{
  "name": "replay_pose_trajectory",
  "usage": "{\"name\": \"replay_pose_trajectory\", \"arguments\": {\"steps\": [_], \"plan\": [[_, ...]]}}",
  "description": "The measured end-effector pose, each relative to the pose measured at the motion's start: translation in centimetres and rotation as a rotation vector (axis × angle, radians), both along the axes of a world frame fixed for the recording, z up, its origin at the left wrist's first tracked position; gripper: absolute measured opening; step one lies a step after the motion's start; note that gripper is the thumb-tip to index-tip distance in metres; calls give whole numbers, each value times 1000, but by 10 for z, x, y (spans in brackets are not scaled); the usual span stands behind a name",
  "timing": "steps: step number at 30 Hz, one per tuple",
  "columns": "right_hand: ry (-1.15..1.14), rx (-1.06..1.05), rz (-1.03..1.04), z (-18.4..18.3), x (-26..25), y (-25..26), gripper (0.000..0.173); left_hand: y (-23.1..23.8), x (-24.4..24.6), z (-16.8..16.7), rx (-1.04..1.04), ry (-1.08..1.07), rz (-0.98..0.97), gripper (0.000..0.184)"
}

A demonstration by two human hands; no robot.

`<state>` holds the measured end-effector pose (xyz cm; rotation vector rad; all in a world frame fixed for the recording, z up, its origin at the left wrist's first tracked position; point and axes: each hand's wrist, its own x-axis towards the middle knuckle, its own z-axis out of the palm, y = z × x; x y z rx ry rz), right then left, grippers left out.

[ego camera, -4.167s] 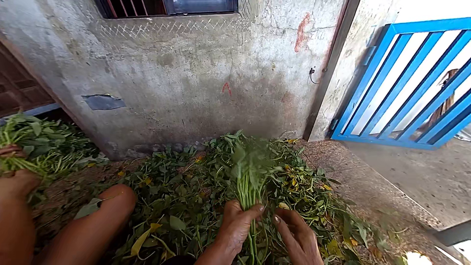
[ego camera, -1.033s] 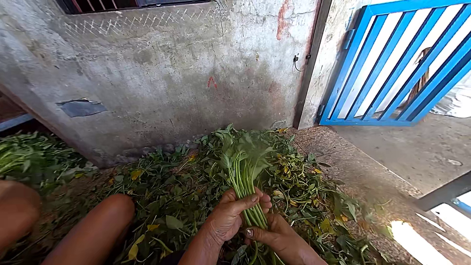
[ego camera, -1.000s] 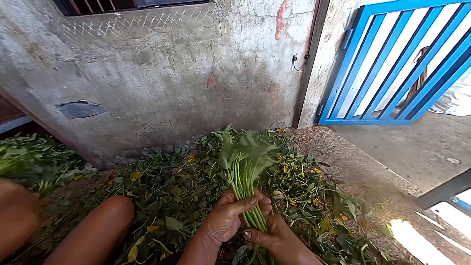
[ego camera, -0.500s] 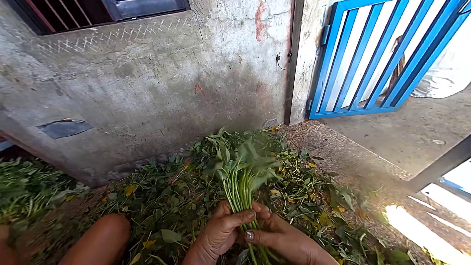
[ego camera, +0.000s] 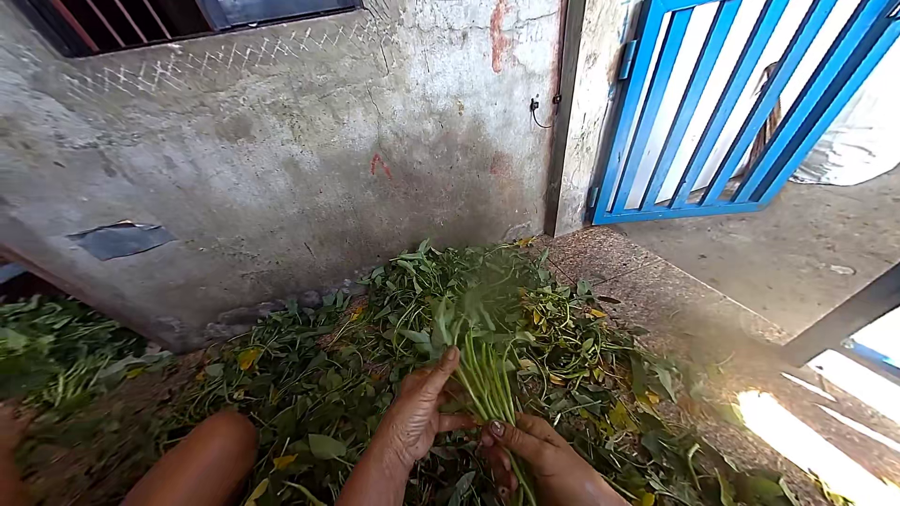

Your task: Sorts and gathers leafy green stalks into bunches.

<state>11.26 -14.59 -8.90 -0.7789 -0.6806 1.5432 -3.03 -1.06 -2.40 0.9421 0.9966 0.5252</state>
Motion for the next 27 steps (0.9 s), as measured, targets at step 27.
{"name": "replay_pose_trajectory", "arguments": {"steps": [27], "plan": [[-539,304,10,-15,-8,9,27,-17,-7,-12,-76,-389,-272,35]]}}
